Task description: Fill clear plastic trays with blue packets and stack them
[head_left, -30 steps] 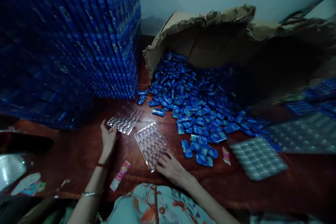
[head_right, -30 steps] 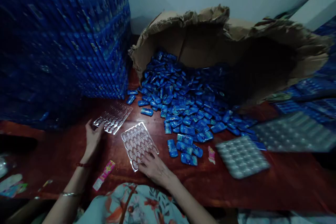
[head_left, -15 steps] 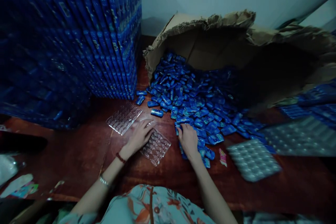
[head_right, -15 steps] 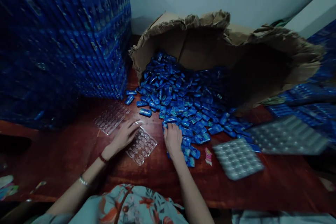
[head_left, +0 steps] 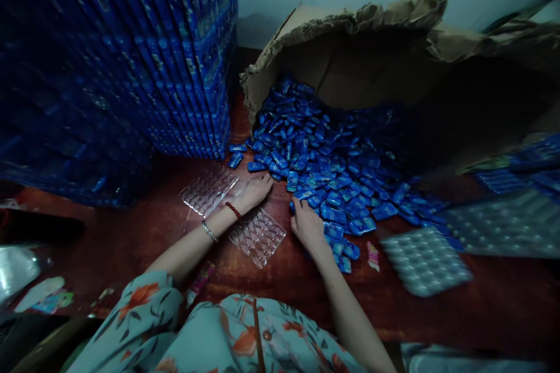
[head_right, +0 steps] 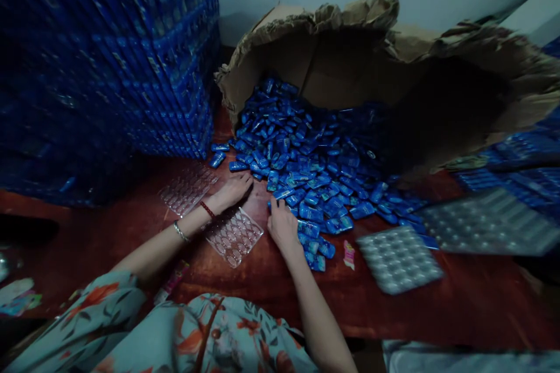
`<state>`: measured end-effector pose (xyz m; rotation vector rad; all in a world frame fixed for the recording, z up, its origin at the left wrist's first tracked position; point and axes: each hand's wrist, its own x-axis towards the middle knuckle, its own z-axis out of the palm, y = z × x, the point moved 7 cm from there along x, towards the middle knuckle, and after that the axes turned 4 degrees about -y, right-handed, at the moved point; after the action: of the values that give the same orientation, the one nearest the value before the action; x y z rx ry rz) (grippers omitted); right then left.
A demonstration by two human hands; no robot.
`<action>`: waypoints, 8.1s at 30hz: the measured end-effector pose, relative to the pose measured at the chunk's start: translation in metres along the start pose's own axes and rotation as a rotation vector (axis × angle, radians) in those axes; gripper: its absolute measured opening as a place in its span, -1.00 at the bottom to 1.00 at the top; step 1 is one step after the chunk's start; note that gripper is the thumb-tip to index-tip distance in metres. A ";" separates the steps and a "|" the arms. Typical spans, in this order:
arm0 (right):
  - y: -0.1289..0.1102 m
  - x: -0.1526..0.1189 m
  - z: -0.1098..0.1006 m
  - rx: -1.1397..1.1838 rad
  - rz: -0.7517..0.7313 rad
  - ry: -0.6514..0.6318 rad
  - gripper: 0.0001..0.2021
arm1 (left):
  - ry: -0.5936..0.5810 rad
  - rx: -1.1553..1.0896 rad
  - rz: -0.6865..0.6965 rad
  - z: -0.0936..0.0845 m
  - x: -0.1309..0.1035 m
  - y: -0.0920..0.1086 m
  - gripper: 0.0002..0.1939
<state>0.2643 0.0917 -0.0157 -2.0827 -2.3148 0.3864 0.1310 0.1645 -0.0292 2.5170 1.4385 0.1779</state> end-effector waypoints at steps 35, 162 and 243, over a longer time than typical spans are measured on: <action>-0.048 -0.016 0.011 0.077 -0.364 -0.104 -0.54 | 0.247 -0.742 -0.239 -0.002 -0.119 -0.044 -0.68; 0.033 -0.016 -0.018 0.412 -0.163 0.100 -0.68 | -0.121 -0.019 -0.361 -0.035 -0.037 -0.093 -0.60; -0.053 -0.066 0.005 0.225 -0.527 0.008 -0.62 | 0.430 -0.506 -0.116 -0.040 -0.187 0.024 -0.83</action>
<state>0.2193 0.0217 0.0002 -1.3085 -2.5463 0.5788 0.0474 -0.0026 0.0178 2.0460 1.4425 0.9771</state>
